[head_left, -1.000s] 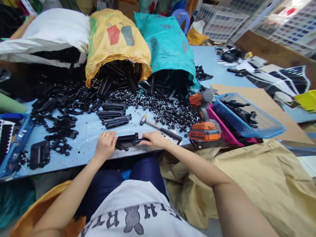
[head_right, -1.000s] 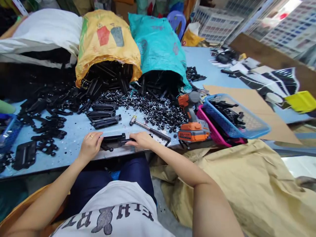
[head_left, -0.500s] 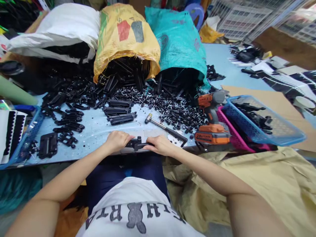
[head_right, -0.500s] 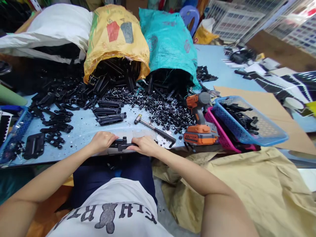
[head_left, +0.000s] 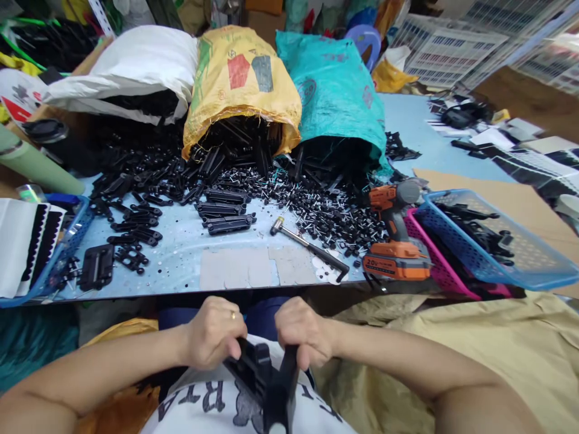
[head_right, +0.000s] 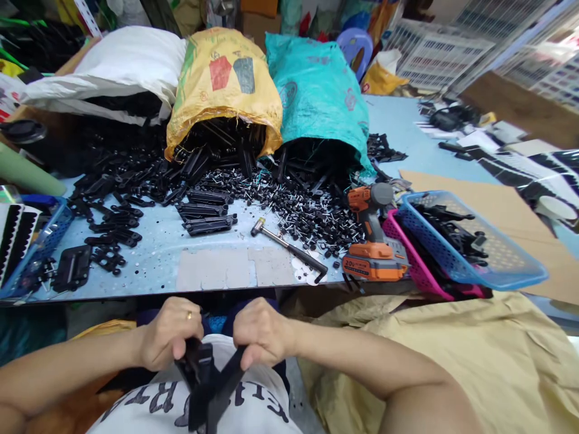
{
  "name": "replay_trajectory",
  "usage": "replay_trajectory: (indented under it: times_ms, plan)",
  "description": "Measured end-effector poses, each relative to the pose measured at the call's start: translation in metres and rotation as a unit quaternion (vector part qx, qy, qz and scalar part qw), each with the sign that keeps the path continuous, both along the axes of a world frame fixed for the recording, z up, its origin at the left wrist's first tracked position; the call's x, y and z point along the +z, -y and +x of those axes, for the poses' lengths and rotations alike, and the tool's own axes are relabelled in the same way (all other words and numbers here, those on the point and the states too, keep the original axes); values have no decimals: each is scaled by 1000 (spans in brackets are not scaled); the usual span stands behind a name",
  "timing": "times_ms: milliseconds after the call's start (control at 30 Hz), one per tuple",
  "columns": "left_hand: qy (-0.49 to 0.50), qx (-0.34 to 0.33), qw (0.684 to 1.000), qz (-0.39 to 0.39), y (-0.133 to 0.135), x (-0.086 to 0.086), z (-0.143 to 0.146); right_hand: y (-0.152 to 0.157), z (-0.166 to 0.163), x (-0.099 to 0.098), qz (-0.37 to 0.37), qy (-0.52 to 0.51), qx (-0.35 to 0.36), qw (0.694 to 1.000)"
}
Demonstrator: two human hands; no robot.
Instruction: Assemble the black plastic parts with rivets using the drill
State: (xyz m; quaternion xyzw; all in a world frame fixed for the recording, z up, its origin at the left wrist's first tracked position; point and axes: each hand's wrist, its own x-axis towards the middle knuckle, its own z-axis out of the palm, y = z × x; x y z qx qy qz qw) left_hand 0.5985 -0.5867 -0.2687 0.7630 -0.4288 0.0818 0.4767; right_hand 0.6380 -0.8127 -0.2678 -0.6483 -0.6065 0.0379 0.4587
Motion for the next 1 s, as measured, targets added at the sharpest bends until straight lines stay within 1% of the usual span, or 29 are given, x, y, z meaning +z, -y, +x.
replay_trajectory:
  times_ms: [33, 67, 100, 167, 233, 267, 300, 333, 367, 433, 467, 533, 567, 633, 667, 733, 800, 867, 900, 933, 1000]
  plan:
    - [-22, 3, 999, -43, 8, 1, -8, -9, -8, -6, 49, -47, 1, 998]
    - [-34, 18, 996, -81, 16, 0, -13, -19, -14, -15, 91, -92, -21, 991]
    - [-34, 43, 992, -116, 24, -3, -16, -30, -20, -27, 130, -133, -65, 980]
    - [2, 103, 980, -173, 36, -10, -16, -53, -27, -55, 202, -194, -181, 943]
    - [59, 152, 969, -185, 42, -20, -10, -73, -22, -82, 266, -213, -279, 898]
    - [93, 169, 967, -167, 42, -27, -4, -80, -14, -92, 285, -206, -307, 884]
    - [134, 186, 964, -133, 40, -35, 3, -85, -2, -99, 286, -191, -324, 881]
    - [178, 204, 959, -80, 36, -44, 11, -86, 15, -104, 266, -165, -334, 889]
    - [218, 224, 950, -13, 30, -54, 20, -85, 36, -106, 228, -129, -340, 903]
    - [261, 270, 916, 140, 16, -74, 41, -76, 90, -104, 118, -43, -359, 925]
    - [257, 286, 899, 209, 9, -84, 54, -70, 121, -101, 73, 0, -378, 923]
    - [227, 294, 877, 305, -4, -98, 78, -59, 184, -92, 4, 27, -461, 887]
    - [211, 297, 871, 330, -9, -102, 90, -56, 214, -87, -30, 33, -493, 869]
    - [180, 317, 863, 349, -14, -106, 109, -57, 267, -78, -103, 35, -537, 836]
    - [167, 333, 859, 351, -16, -106, 115, -60, 289, -74, -134, 29, -561, 817]
    - [156, 364, 851, 344, -17, -102, 121, -71, 321, -66, -175, 14, -600, 780]
    - [156, 386, 848, 328, -21, -97, 119, -84, 340, -62, -188, -2, -624, 759]
    - [137, 422, 842, 309, -34, -90, 115, -93, 350, -59, -184, -12, -630, 754]
    - [114, 451, 832, 302, -44, -86, 114, -95, 352, -58, -183, -16, -632, 753]
    - [85, 483, 818, 300, -58, -82, 114, -95, 353, -58, -180, -14, -633, 753]
    - [21, 544, 780, 308, -92, -73, 119, -93, 352, -56, -153, 1, -629, 762]
